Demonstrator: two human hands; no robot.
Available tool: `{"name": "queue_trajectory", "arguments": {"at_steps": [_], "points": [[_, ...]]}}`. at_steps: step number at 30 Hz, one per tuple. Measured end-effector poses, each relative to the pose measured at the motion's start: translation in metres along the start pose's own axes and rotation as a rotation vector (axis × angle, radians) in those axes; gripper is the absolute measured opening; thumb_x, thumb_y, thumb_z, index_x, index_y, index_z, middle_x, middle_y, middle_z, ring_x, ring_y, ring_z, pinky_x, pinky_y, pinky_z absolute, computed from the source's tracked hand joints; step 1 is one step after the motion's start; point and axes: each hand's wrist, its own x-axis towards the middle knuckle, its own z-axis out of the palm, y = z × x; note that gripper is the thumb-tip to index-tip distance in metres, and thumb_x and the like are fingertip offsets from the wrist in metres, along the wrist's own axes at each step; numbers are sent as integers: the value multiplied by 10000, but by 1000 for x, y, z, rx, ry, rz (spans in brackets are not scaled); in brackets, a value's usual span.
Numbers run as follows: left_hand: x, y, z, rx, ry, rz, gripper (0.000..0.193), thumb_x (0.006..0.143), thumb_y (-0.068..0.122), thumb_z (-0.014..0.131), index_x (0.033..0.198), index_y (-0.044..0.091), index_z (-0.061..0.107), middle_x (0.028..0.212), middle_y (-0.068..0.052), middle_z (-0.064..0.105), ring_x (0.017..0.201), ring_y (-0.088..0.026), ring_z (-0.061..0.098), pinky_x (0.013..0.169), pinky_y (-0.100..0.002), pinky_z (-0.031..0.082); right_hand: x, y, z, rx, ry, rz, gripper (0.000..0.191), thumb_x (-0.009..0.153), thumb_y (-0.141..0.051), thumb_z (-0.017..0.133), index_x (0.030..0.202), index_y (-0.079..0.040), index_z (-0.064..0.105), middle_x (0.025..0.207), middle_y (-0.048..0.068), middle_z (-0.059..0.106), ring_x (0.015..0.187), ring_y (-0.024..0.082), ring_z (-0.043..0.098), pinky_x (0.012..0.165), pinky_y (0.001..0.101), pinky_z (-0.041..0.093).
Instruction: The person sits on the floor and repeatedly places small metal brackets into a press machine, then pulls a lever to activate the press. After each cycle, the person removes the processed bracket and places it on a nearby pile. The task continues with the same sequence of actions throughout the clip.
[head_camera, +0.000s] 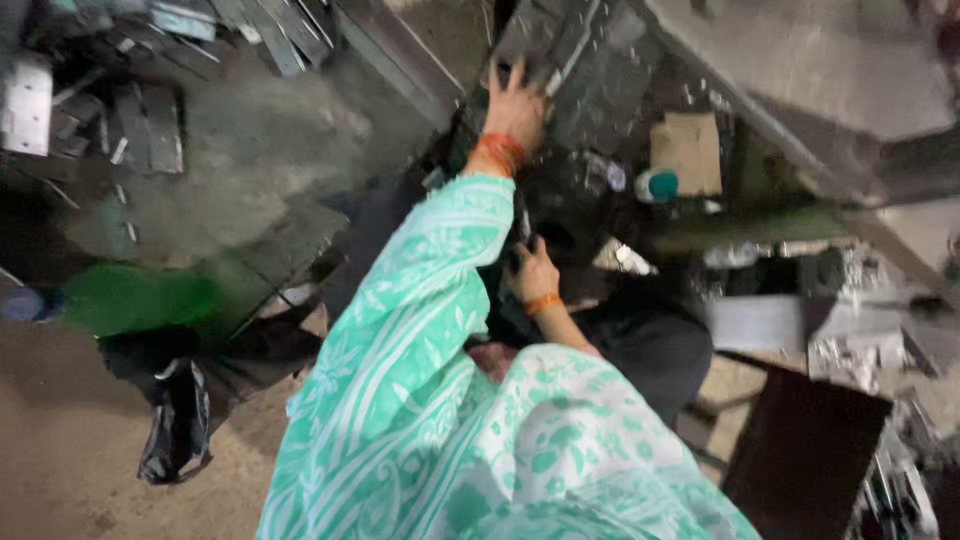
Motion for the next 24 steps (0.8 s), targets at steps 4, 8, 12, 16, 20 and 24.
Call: {"name": "queue_trajectory", "arguments": {"at_steps": [4, 8, 12, 16, 20, 24], "points": [[3, 5, -2, -21, 85, 18, 397, 982, 291, 575, 1336, 145, 679, 1439, -25, 590, 1451, -377, 327, 1157, -760, 114, 11, 6, -14, -9, -54, -25, 483, 776, -369, 785, 1218, -189, 713, 1389, 311, 525, 1035, 462, 665, 798, 519, 580], [16, 13, -1, 9, 19, 4, 470, 967, 273, 566, 1412, 130, 621, 1379, -38, 607, 1452, -384, 326, 1157, -761, 111, 39, 10, -58, -13, -130, -80, 455, 835, -403, 746, 1246, -208, 718, 1273, 265, 646, 1053, 442, 682, 877, 515, 575], [37, 20, -2, 1, -14, -11, 467, 962, 243, 564, 1416, 141, 607, 1389, -42, 604, 1458, -385, 315, 1148, -776, 121, 59, 6, -84, -16, -173, -38, 506, 866, -424, 724, 1294, -159, 673, 1212, 236, 688, 1041, 445, 676, 869, 537, 558], [46, 20, -5, -10, 47, 19, 472, 915, 221, 579, 1376, 140, 642, 1386, -50, 605, 1434, -395, 317, 1115, -776, 151, 34, -6, -58, -17, -87, -18, 537, 827, -388, 730, 1292, -131, 656, 1273, 258, 632, 998, 447, 684, 813, 526, 576], [38, 19, -3, 28, -62, 6, 342, 999, 290, 562, 1271, 138, 702, 1433, -31, 590, 1487, -376, 289, 1162, -773, 133, 8, -8, -22, 51, 28, 19, 463, 814, -367, 732, 1228, -163, 699, 1361, 252, 605, 994, 447, 689, 787, 519, 585], [24, 23, 0, 18, 1, 9, 377, 1039, 317, 547, 1329, 117, 683, 1424, -38, 595, 1484, -390, 282, 1157, -780, 126, 8, -7, -16, 1, 7, 1, 490, 805, -363, 756, 1238, -145, 685, 1394, 284, 575, 1002, 450, 690, 794, 521, 587]]}}
